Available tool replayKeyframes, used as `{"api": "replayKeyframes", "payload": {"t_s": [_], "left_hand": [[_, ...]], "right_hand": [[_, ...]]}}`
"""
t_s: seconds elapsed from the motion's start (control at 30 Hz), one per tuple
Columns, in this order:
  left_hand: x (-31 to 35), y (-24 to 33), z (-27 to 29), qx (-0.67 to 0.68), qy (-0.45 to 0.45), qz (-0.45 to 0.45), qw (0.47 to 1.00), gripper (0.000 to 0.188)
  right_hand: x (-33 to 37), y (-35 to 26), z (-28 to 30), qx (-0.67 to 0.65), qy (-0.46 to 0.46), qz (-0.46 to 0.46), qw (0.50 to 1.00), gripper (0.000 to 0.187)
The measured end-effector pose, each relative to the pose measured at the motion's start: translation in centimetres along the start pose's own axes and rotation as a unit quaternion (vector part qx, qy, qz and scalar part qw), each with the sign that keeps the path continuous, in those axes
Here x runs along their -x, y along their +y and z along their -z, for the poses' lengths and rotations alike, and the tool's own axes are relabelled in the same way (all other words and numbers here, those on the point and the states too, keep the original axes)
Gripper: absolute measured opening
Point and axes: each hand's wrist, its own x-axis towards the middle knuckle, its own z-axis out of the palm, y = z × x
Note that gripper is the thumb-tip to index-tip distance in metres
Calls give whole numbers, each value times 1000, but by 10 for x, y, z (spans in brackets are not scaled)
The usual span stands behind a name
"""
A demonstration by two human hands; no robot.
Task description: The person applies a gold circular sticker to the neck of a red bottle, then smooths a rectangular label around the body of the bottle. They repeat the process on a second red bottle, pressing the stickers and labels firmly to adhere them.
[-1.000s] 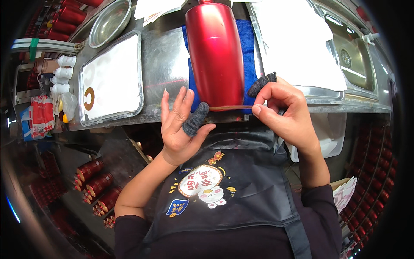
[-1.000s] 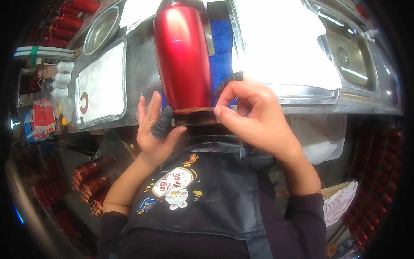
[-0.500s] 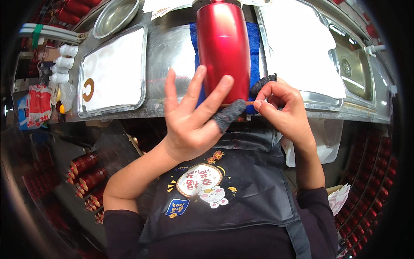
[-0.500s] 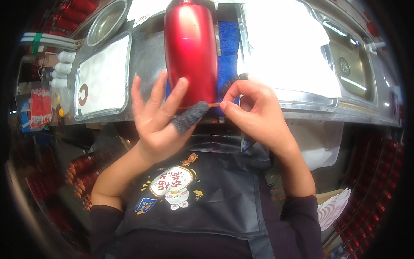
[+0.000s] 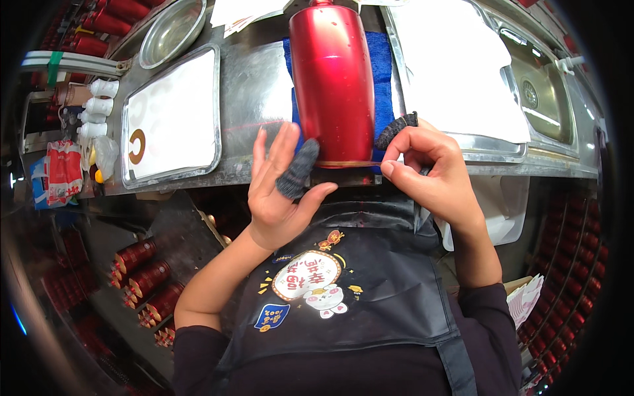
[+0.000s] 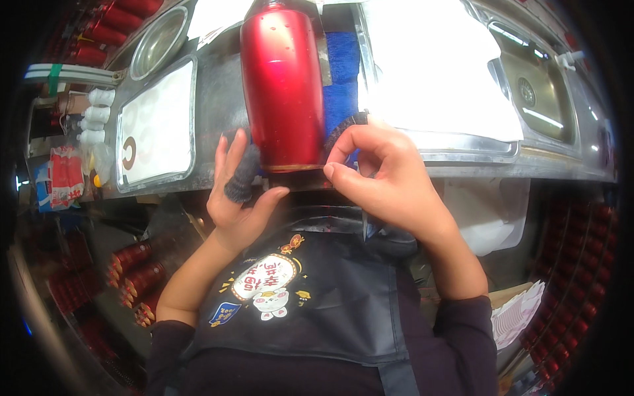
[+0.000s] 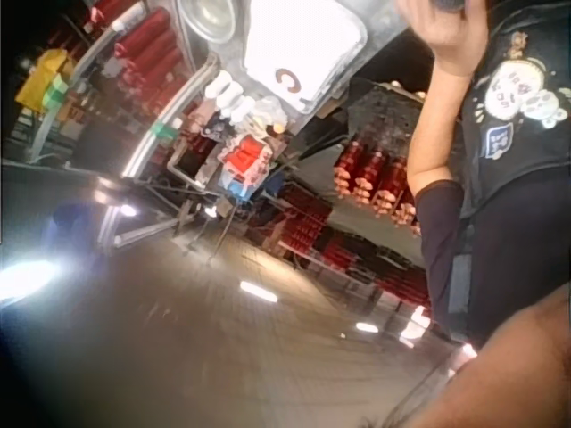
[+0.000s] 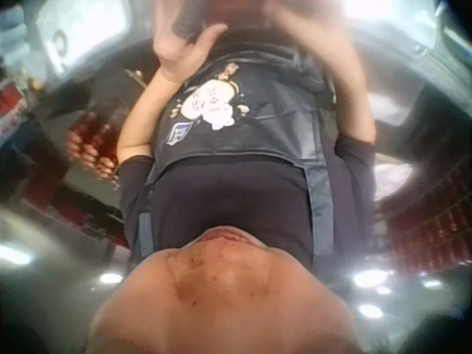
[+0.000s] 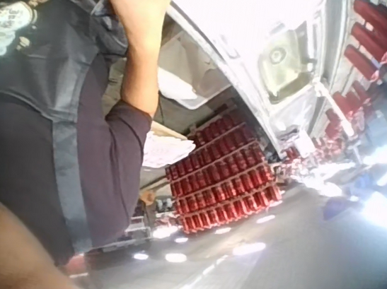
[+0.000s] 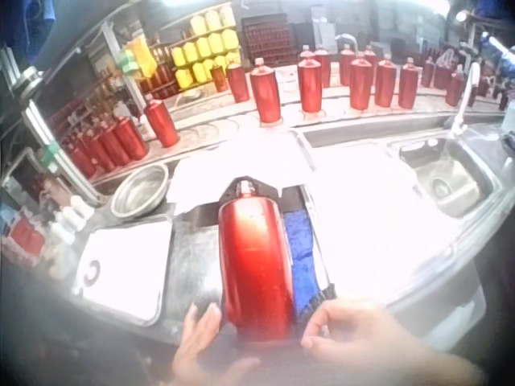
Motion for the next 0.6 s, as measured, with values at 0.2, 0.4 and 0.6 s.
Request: {"api": "replayKeyframes", "payload": {"t_s": [0.2,0.4,0.6], "left_hand": [[12,-8,2,-39,-29,-35,998,45],[0,-2,3,-65,-28,-69,995,39],[-16,6,9,-109,-50,-113,986,38]], "right_hand": [[8,-4,8,40,21,49,998,11],[1,8,9,30,34,18,999,9],[-2,13,8,7,20,0,1000,9]]}}
